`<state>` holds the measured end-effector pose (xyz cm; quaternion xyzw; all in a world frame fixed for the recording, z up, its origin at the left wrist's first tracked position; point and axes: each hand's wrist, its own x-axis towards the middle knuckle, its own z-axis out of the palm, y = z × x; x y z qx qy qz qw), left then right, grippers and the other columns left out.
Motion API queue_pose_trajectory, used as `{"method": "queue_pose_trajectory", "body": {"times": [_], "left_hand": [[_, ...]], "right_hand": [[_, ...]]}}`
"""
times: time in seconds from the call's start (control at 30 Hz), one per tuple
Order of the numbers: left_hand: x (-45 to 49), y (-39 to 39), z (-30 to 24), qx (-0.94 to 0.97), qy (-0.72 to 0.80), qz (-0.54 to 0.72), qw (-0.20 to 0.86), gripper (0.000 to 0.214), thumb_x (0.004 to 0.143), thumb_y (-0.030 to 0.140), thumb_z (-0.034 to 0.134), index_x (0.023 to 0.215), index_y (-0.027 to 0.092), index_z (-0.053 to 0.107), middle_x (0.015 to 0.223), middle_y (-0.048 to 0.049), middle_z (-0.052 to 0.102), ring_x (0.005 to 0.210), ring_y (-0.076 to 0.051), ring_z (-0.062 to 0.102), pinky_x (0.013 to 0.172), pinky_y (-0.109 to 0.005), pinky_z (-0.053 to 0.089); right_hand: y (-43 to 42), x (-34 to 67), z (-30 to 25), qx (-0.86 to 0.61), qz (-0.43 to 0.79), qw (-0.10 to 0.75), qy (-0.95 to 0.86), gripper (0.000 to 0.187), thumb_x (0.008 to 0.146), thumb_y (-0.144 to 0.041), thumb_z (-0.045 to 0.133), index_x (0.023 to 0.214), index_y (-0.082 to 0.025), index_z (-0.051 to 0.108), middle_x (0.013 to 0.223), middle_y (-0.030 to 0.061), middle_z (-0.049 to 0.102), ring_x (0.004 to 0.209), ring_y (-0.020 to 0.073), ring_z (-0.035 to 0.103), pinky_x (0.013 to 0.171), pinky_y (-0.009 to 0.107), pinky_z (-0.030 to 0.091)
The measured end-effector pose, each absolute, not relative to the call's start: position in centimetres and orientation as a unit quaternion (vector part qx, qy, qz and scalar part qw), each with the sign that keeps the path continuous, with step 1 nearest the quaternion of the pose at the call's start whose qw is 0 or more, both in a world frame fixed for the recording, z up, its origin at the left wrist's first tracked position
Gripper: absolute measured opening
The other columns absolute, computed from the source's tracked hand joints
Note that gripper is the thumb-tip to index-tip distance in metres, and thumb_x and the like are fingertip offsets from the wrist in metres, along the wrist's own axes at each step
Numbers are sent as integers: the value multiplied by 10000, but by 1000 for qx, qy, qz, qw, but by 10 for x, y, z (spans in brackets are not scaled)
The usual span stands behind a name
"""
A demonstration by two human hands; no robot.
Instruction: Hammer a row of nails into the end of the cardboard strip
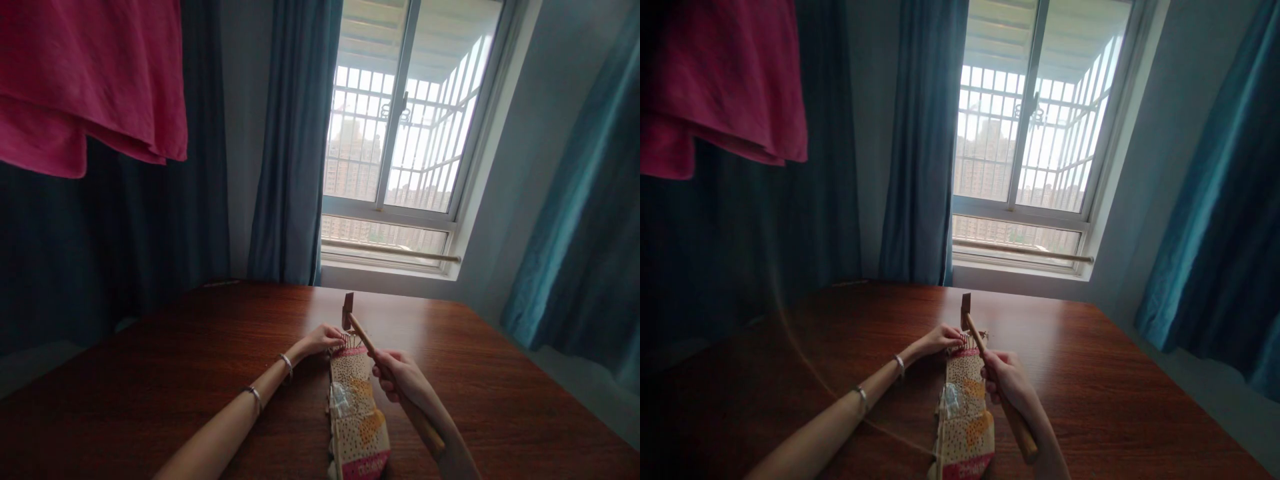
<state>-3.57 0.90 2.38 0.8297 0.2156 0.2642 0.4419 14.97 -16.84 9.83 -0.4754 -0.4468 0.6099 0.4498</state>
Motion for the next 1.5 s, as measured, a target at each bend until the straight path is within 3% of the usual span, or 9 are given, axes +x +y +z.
{"method": "queue_pose_trajectory", "body": {"times": [0.27,0.5,0.7,1.07,1.3,1.5], "left_hand": [[-35,13,17,821,232,267,448,387,693,444,593,710,69,684,791,-81,627,675,-125,514,599,-202,381],[-35,8,22,819,247,265,445,378,687,443,599,732,82,700,799,-81,629,697,-135,517,605,-203,385],[-35,13,16,831,252,254,425,394,685,451,593,749,79,705,707,-58,612,622,-111,481,558,-195,356],[-33,10,17,807,274,260,454,370,648,397,627,831,84,694,729,-57,642,618,-114,507,560,-200,362],[-29,7,17,793,291,287,452,369,633,368,627,862,84,679,788,-68,657,657,-138,544,579,-210,384],[-17,3,13,781,327,324,422,330,622,365,632,773,76,684,697,-51,656,623,-138,545,560,-206,373]], "right_hand": [[-164,146,92,-495,596,438,-456,368,658,-511,579,668,-164,456,542,-55,451,338,25,343,295,157,217],[-163,142,95,-510,596,426,-451,389,650,-527,580,756,-162,494,541,-52,472,330,32,352,295,158,208],[-165,139,98,-505,594,427,-459,409,629,-542,592,717,-159,481,528,-59,458,326,25,342,297,159,203],[-164,145,91,-501,595,423,-465,412,626,-554,588,661,-163,460,536,-57,440,340,27,332,293,160,210],[-173,158,100,-471,608,460,-443,451,625,-530,615,845,-145,535,570,-53,455,344,20,324,286,152,209],[-176,170,99,-487,591,481,-427,471,622,-530,620,868,-138,535,564,-46,466,340,27,350,279,147,213]]}}
